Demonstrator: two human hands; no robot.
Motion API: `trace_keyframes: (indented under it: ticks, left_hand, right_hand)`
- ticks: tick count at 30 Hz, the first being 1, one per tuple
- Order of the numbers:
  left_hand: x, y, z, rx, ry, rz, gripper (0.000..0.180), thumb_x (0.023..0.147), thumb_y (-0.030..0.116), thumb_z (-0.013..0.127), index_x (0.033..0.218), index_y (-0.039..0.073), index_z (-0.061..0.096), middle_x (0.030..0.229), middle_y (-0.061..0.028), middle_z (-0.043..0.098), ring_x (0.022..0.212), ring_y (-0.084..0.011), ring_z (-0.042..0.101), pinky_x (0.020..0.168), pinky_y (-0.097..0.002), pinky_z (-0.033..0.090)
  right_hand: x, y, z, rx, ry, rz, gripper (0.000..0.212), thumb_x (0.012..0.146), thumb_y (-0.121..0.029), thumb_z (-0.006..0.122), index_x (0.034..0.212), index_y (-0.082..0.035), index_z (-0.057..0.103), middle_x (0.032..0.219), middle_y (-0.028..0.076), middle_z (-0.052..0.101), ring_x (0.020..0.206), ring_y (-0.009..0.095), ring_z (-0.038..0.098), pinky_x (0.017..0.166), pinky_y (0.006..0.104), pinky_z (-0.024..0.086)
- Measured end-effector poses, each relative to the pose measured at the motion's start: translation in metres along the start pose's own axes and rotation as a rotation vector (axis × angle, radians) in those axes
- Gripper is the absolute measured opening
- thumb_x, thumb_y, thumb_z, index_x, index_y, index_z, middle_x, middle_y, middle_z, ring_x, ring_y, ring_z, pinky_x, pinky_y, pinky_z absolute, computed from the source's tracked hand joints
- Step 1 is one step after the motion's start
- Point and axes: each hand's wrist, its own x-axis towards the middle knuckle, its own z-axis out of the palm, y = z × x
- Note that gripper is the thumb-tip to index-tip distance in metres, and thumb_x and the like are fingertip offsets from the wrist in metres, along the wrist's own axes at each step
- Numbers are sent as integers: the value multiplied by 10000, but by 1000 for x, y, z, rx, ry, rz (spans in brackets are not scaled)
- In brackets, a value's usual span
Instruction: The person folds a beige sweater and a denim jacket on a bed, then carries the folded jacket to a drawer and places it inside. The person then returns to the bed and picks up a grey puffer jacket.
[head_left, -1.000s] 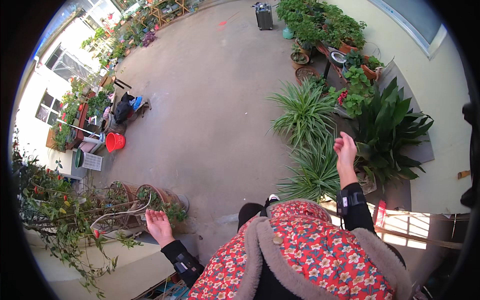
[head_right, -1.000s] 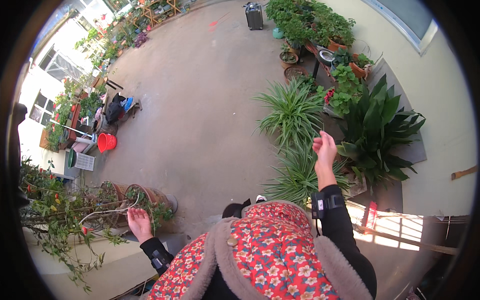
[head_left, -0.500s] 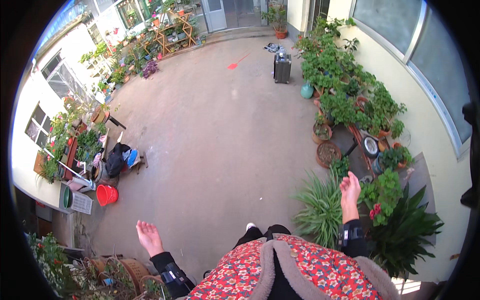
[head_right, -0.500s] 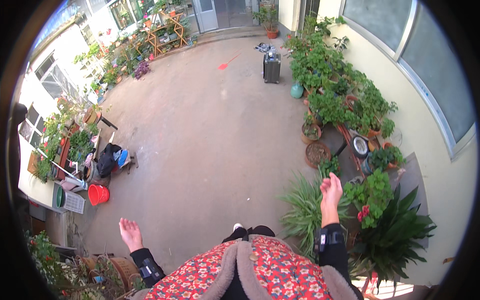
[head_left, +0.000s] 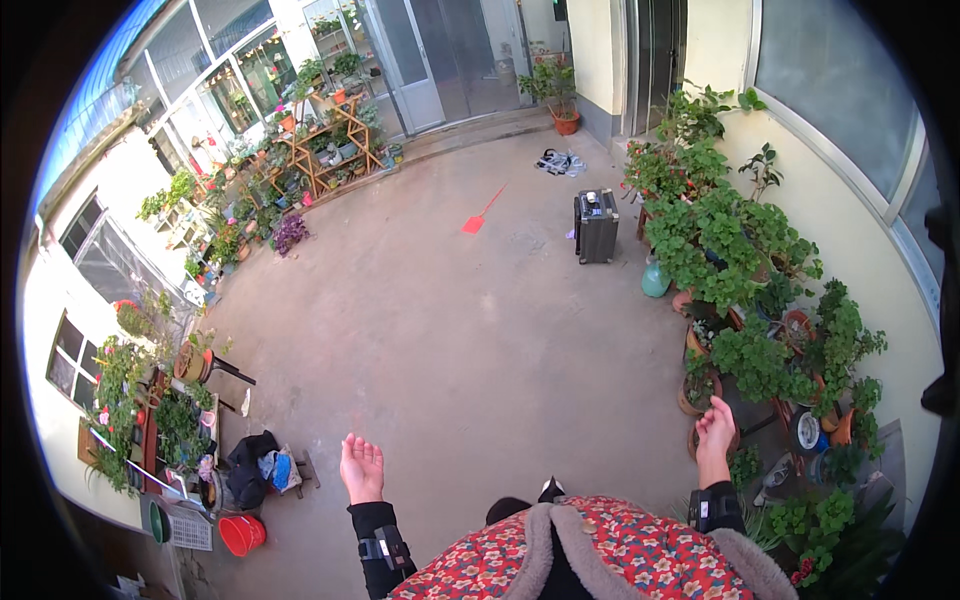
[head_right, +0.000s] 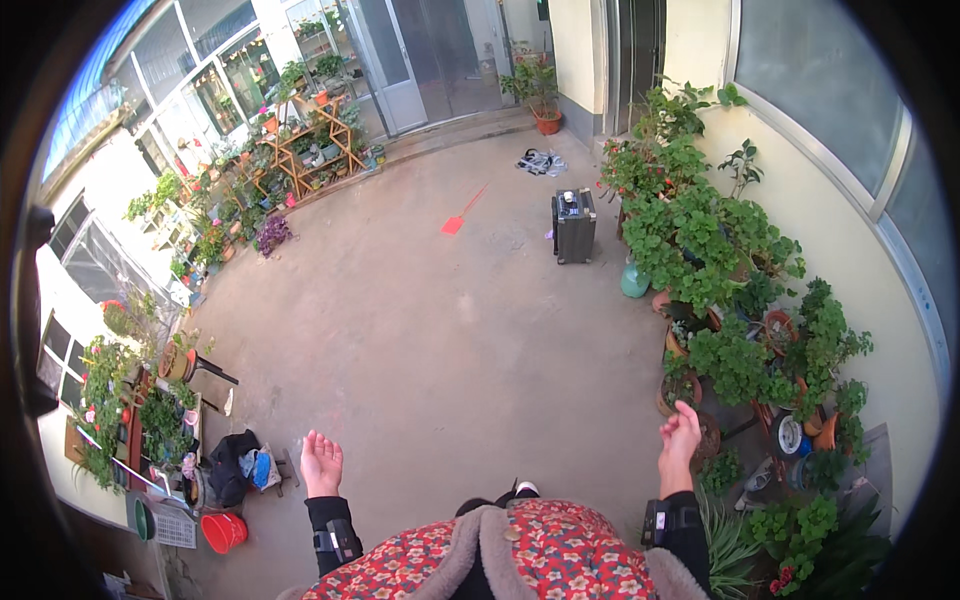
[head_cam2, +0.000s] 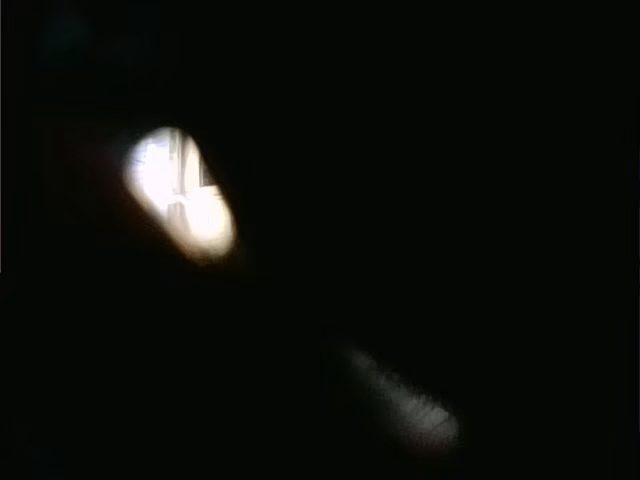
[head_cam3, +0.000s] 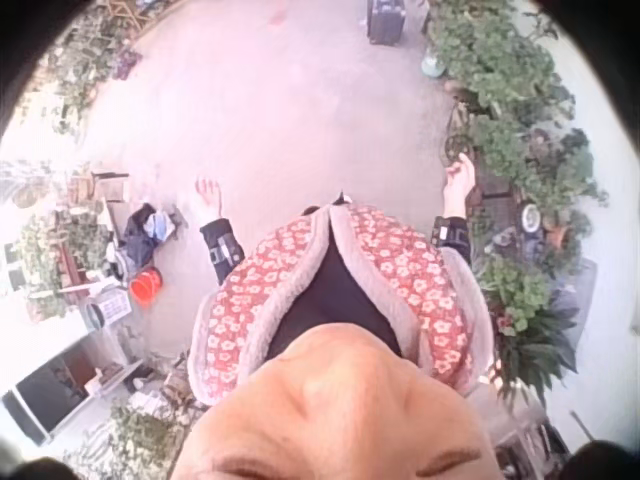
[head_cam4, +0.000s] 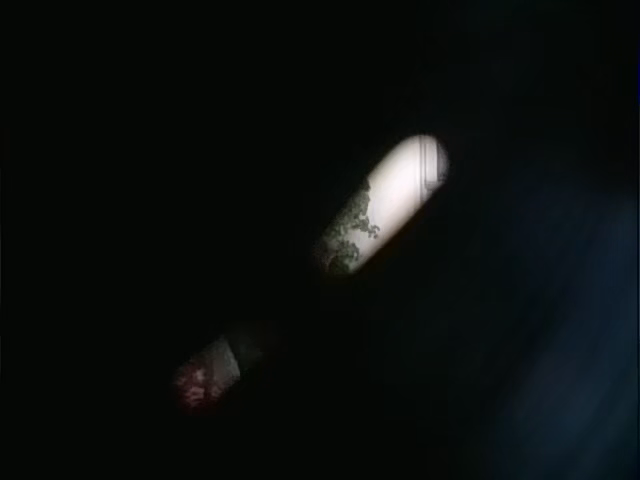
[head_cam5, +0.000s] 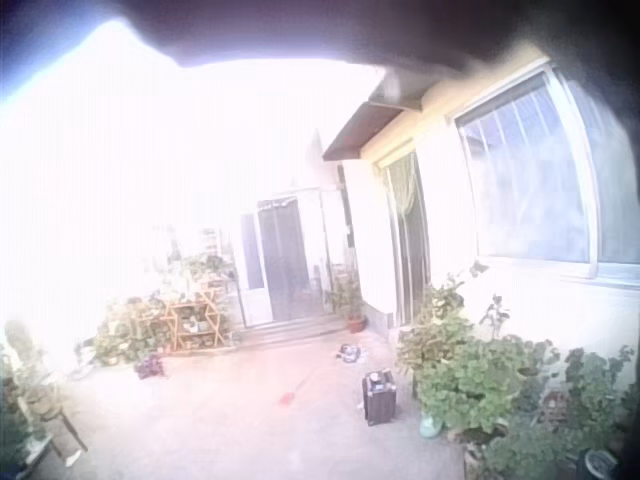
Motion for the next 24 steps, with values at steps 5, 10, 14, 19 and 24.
trace_keyframes:
  ticks: [5, 10, 14, 19, 24]
  left_hand:
    - [120, 21, -5, -72, 226, 214, 252, 944, 343, 539, 1109, 156, 581, 970, 45, 538, 841, -115, 495, 820, -314, 447]
    - [287, 18, 62, -240, 493, 143, 178, 951, 246, 502, 1090, 170, 584, 922, 66, 533, 798, -103, 493, 782, -305, 458]
    - [450, 20, 226, -77, 303, 167, 206, 973, 198, 461, 1148, 155, 560, 783, 59, 527, 736, -96, 502, 746, -293, 456]
    - [612, -28, 517, 169, -246, 39, 267, 989, 156, 443, 1239, 80, 497, 783, 32, 520, 702, -99, 497, 771, -305, 470]
    - [726, -115, 739, 241, -575, -9, 291, 991, 126, 427, 1274, 67, 459, 771, 29, 515, 702, -95, 498, 796, -309, 478]
  right_hand:
    - [78, 25, 269, 136, -409, 30, 163, 950, -71, 448, 1027, -71, 592, 653, -23, 444, 555, 82, 420, 601, 277, 438]
    - [167, 55, 434, 182, -244, 0, 148, 956, -88, 424, 946, -110, 570, 607, -52, 361, 513, 68, 345, 577, 276, 406]
    - [239, 50, 512, 140, 6, -26, 142, 953, -98, 431, 919, -128, 566, 588, -71, 311, 507, 51, 303, 557, 256, 376]
    - [311, 38, 574, 186, 131, -163, 138, 945, -102, 444, 895, -140, 567, 568, -83, 274, 497, 42, 276, 536, 241, 346]
    - [419, 41, 688, -301, 218, -412, 190, 895, -28, 471, 816, -100, 628, 585, -20, 437, 512, 90, 433, 504, 260, 382]
